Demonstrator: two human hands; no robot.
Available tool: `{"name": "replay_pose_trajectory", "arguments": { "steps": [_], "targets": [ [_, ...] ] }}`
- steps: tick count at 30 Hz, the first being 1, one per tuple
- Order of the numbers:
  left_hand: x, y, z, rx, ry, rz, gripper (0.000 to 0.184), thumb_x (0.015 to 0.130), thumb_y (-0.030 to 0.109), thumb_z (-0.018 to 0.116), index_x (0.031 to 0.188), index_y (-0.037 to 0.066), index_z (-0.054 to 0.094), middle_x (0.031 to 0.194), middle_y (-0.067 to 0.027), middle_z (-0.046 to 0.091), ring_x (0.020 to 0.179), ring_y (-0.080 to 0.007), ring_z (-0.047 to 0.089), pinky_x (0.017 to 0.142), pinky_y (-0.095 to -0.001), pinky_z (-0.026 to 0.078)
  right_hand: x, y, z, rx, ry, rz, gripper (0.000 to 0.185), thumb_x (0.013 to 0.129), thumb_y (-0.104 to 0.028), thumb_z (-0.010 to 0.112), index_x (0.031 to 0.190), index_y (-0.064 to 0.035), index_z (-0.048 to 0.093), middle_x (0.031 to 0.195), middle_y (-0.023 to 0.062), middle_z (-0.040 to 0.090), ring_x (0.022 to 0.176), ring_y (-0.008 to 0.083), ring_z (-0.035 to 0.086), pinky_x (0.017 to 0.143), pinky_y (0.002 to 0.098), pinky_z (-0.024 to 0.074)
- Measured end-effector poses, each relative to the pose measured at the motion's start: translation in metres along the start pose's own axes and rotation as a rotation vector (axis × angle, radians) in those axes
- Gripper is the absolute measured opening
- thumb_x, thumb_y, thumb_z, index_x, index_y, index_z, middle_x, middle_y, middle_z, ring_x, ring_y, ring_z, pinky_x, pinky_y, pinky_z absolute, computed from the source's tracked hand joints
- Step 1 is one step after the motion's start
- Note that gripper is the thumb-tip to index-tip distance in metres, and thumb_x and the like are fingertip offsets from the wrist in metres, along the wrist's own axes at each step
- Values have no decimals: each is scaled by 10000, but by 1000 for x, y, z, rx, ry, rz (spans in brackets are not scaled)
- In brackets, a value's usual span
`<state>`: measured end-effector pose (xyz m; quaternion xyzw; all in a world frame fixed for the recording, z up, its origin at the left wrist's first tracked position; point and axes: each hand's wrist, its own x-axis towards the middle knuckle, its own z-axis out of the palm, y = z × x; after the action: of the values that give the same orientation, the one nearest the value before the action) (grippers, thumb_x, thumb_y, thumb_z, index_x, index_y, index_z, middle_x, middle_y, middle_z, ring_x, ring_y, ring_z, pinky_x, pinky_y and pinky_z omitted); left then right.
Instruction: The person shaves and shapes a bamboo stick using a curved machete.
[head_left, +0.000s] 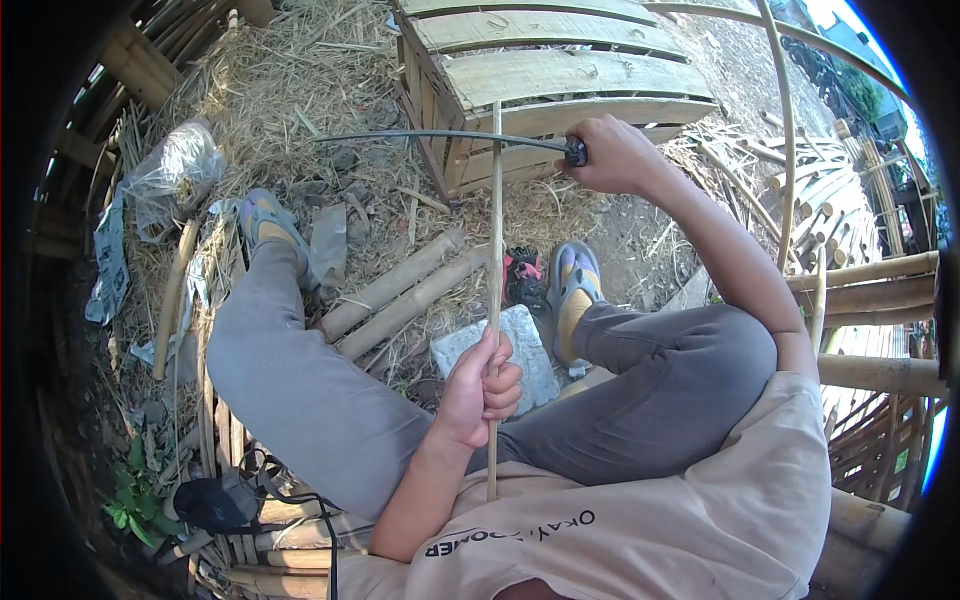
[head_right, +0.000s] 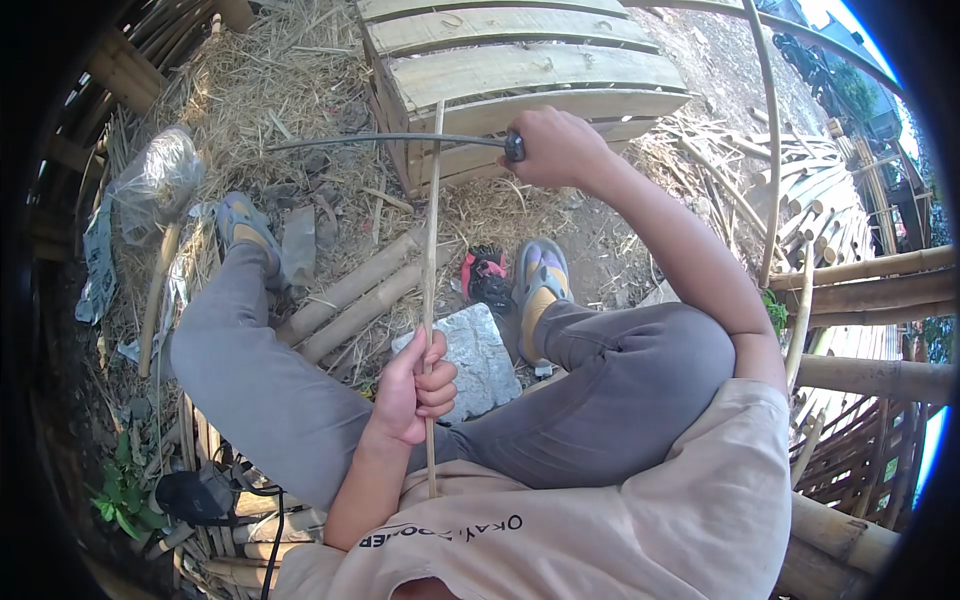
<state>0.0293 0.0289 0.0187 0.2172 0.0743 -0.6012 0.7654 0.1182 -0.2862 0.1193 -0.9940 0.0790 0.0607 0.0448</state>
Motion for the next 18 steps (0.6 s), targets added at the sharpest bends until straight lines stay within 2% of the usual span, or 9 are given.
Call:
{"name": "replay_pose_trajectory", "arguments": {
  "steps": [10,13,16,18],
  "targets": [
    [-4,3,3,81,44,-29,385,1100,494,314,910,174,414,598,91,241,475,-19,207,372,-190,183,4,-5,-1,-26,-46,28,361,827,-356,768,836,-3,695,834,219,710,862,392,701,794,474,550],
    [-5,1,16,121,228,-1,374,1104,479,312,928,168,421,602,90,243,503,-28,247,387,-185,198,4,-8,-3,-26,-59,37,345,829,-341,767,832,-4,696,827,214,711,857,390,701,794,475,549],
    [-7,3,18,116,210,-2,365,1106,465,323,922,166,426,605,89,250,527,-33,278,397,-185,204,4,-8,-1,-32,-51,30,342,831,-339,764,823,-4,697,822,214,710,851,389,702,792,475,548],
    [-8,3,8,90,120,8,362,1106,458,333,916,164,427,605,89,252,517,-29,272,393,-186,196,5,-8,0,-32,-46,26,346,834,-343,760,818,-2,697,819,216,709,847,390,702,790,476,547]
  ]
}}
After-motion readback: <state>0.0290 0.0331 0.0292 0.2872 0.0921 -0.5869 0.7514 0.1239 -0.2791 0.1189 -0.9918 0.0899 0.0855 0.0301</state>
